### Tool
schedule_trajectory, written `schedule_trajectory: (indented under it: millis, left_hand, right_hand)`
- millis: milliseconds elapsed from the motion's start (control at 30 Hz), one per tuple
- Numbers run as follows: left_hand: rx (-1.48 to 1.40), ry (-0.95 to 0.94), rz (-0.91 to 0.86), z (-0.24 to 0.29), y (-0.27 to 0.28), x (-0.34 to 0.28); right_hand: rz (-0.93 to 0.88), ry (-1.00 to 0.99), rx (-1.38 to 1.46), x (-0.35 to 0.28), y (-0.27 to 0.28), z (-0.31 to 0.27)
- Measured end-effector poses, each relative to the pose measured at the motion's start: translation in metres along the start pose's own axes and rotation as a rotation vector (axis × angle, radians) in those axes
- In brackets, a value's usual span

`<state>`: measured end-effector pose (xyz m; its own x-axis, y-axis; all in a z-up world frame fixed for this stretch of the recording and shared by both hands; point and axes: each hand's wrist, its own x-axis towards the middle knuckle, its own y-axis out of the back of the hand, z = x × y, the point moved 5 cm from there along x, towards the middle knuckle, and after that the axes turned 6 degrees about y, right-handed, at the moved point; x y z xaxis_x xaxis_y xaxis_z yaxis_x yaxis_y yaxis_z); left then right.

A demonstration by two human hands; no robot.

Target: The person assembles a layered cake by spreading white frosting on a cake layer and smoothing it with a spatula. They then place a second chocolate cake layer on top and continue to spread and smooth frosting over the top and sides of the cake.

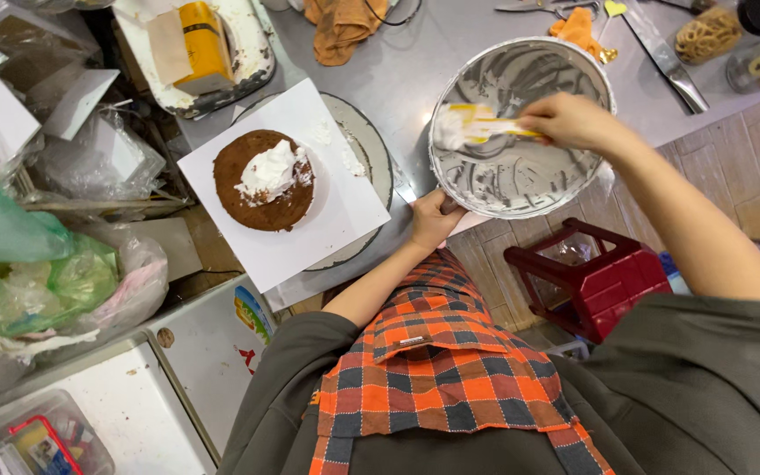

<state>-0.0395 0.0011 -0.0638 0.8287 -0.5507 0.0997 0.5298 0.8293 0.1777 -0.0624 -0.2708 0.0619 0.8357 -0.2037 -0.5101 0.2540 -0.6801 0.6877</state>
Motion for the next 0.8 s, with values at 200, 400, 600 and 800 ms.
schedule_trajectory:
  millis: [200,400,600,800]
  left_hand:
    - [-0.037,0.103,0.113,0.040,-0.005,0.040]
    - [0.009,0.161,0.124,0.078,-0.002,0.072]
    - [0.074,0.235,0.166,0.073,0.016,0.074]
    - [0.088,0.237,0.165,0.078,0.013,0.084]
  right_hand:
    - [0.303,0.224,0.281,-0.104,0.082,-0.101]
    - [0.631,0.803,0.548,-0.136,0.042,-0.170]
    - [0.568,0.824,-0.199,-0.045,-0.087,-0.252]
    - [0.533,0.823,0.035,-0.057,-0.044,-0.239]
